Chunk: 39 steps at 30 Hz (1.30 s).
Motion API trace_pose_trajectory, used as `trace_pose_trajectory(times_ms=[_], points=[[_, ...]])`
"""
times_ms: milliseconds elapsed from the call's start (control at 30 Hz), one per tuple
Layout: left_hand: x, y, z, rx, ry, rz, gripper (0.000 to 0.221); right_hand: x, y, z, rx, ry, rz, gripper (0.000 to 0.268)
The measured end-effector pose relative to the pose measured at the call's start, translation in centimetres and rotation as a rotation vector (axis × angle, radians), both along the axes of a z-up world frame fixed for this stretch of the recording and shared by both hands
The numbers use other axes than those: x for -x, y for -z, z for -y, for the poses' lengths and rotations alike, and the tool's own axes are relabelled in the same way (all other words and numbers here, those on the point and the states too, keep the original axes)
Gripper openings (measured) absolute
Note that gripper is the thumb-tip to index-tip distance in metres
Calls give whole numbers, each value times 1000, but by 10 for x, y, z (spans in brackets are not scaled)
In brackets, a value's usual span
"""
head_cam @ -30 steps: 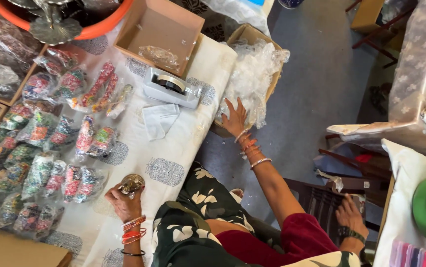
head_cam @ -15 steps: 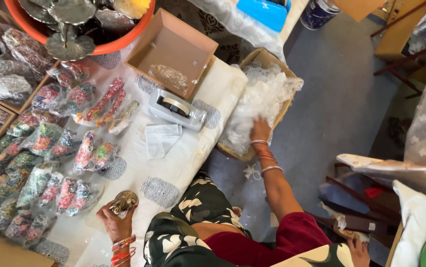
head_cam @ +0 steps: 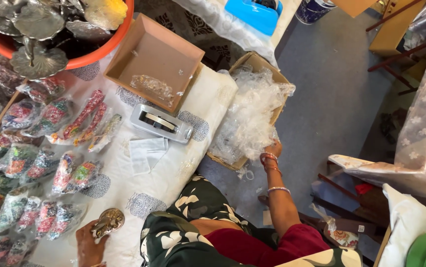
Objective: Wrapping decorative figurines and items in bubble wrap and tissue paper for shipping.
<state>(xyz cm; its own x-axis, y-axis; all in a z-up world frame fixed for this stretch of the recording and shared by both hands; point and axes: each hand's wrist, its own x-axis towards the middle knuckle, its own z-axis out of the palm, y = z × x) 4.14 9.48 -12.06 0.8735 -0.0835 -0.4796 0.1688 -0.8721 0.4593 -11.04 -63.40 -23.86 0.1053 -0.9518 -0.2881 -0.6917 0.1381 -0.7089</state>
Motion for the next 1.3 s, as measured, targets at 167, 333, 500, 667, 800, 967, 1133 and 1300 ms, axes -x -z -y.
trace_pose_trajectory(times_ms=[167,333,500,667,800,967,1133,1300], points=[[-13,-7,-34,-102,141,249,48,25,10,-20,471,-246,-193,41],[-39,-81,28,-37,40,494,22,-25,-84,-80,674,-298,-170,45],[-56,-114,93,43,156,712,10,-82,-141,-91,915,-496,-51,31],[-57,-142,140,166,181,712,11,-124,-88,-34,605,-810,-1,22],[-52,-140,154,171,235,691,10,-159,-131,-35,411,-1192,-562,73],[-35,-108,151,242,165,640,12,-135,-137,-81,230,-985,-585,98],[-41,-108,190,361,277,616,14,-51,-39,-86,269,-739,-359,47],[-67,-154,278,566,367,442,21,-27,-31,-101,440,-638,85,48]])
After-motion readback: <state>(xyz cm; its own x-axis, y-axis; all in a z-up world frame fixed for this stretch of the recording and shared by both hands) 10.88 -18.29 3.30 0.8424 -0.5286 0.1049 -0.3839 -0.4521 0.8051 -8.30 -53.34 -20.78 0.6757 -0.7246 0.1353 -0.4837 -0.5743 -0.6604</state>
